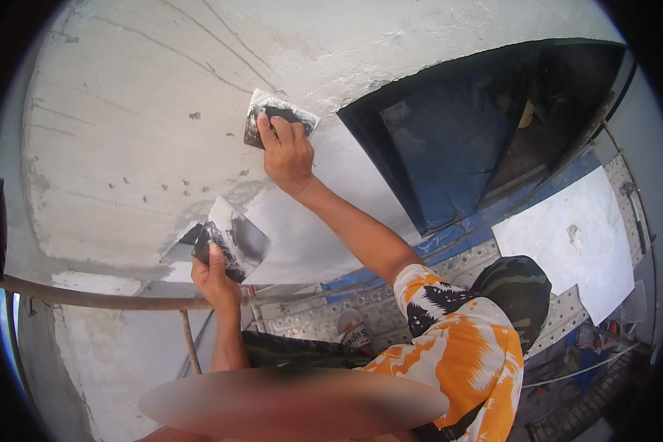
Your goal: The person repeatedly scoops white plaster from a board and applies it to a damaged ceiling area using two metal trowels. They smooth the plaster over the surface and edges, working around a rectangular opening and a red cable.
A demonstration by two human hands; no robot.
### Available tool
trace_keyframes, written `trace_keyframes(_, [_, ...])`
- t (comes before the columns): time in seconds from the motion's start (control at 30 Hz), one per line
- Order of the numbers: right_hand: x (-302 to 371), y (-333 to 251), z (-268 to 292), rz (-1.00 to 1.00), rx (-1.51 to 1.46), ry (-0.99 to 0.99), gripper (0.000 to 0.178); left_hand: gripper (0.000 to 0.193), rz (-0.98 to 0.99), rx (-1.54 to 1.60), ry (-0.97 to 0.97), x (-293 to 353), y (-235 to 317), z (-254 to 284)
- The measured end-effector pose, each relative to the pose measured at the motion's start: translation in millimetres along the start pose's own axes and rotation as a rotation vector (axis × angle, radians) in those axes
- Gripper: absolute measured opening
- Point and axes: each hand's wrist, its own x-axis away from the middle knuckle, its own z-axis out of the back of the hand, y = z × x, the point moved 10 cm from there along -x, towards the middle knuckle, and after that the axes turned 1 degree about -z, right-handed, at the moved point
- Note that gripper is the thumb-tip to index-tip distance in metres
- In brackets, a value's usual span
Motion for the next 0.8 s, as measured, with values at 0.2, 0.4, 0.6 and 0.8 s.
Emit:
trace_keyframes(0.2, [20.7,-31.6,45.9,-0.063,-0.817,-0.428,0.048,0.031,0.886,0.461,0.404,17.1,-92.3,18.8])
trace_keyframes(0.4, [43.1,-76.8,73.3,0.258,-0.843,-0.796,0.046,0.029,1.020,0.665,0.339,22.5,-115.4,0.2])
trace_keyframes(0.6, [2.5,42.6,79.6,-0.039,-0.349,-0.429,0.048,0.021,0.796,0.986,0.081,-9.7,-74.4,2.1])
trace_keyframes(0.8, [-75.1,155.9,129.3,-0.380,0.247,0.267,0.050,0.020,0.738,0.547,0.340,-1.0,-53.8,31.9])
